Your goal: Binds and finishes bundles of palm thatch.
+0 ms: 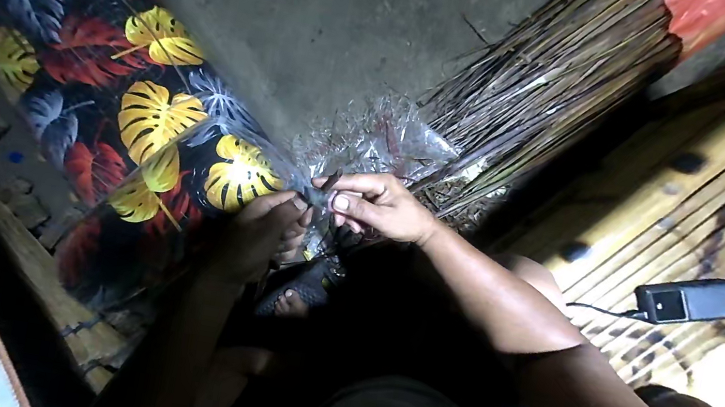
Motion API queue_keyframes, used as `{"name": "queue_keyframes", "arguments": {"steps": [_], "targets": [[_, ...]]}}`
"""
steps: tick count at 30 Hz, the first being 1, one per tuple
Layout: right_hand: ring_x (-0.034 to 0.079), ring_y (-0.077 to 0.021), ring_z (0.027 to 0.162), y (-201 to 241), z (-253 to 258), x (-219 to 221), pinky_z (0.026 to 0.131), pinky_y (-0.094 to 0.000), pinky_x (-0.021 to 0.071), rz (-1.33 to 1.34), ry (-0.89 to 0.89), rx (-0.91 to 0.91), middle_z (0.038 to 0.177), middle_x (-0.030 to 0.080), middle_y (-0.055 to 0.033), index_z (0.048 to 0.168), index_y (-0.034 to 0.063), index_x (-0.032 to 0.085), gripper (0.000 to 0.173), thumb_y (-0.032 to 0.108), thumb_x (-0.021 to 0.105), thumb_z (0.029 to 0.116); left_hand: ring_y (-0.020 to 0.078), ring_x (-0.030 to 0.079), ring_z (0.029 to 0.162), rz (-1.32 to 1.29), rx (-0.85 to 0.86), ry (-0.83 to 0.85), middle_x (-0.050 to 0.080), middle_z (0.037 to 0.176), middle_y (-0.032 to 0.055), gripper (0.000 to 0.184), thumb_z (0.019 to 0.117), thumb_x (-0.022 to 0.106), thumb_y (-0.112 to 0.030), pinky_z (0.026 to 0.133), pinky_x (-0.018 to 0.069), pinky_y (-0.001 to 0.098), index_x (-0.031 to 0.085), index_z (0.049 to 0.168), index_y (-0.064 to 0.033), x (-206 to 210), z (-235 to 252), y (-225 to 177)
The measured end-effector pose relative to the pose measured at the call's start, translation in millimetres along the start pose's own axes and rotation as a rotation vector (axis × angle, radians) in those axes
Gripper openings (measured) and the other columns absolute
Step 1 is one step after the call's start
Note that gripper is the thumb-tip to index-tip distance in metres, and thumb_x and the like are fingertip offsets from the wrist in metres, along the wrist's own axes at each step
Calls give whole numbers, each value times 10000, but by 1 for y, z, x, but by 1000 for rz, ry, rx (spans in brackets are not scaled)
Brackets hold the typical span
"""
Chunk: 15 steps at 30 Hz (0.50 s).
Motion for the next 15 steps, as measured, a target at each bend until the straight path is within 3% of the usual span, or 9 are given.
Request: {"name": "queue_keyframes", "arguments": {"steps": [5, 9, 12, 15], "targets": [[579, -77, 574, 9, 3, -25, 512, -236, 507, 0, -99, -35, 813, 688, -59, 1411, -57, 555, 392, 100, 505, 1056, 24, 392, 452, 78, -4, -44, 409, 586, -61, 298, 1070, 414, -304, 432, 372, 160, 578, 868, -159, -3, -1, 1], [565, -92, 527, 6, 1, -12, 475, -243, 500, 81, -31, 58, 783, 679, -79, 1477, -47, 481, 464, 132, 526, 1050, 28, 412, 473, 136, 61, -45, 426, 605, -59, 293, 1073, 420, -324, 454, 393, 166, 590, 894, -164, -2, 2, 3], [544, -53, 516, -1, 0, 4, 467, -207, 470, 138, 46, 102, 775, 690, -50, 1418, -52, 540, 408, 147, 517, 1063, 34, 414, 475, 174, 83, -46, 436, 612, -57, 283, 1072, 422, -282, 449, 390, 171, 597, 885, -160, -1, 3, 4], [534, -30, 523, -3, 1, 2, 481, -195, 466, 100, 56, 35, 759, 682, -33, 1351, -70, 599, 360, 136, 498, 1072, 35, 405, 473, 191, 86, -39, 435, 611, -53, 290, 1072, 431, -292, 439, 372, 173, 601, 879, -159, -1, 2, 5]]}}
Point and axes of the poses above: each hand's wrist, its own z-axis towards the middle knuckle, its own x-axis out of the palm, y = z × x, the point moved 3 cm from there along z, towards the middle knuckle
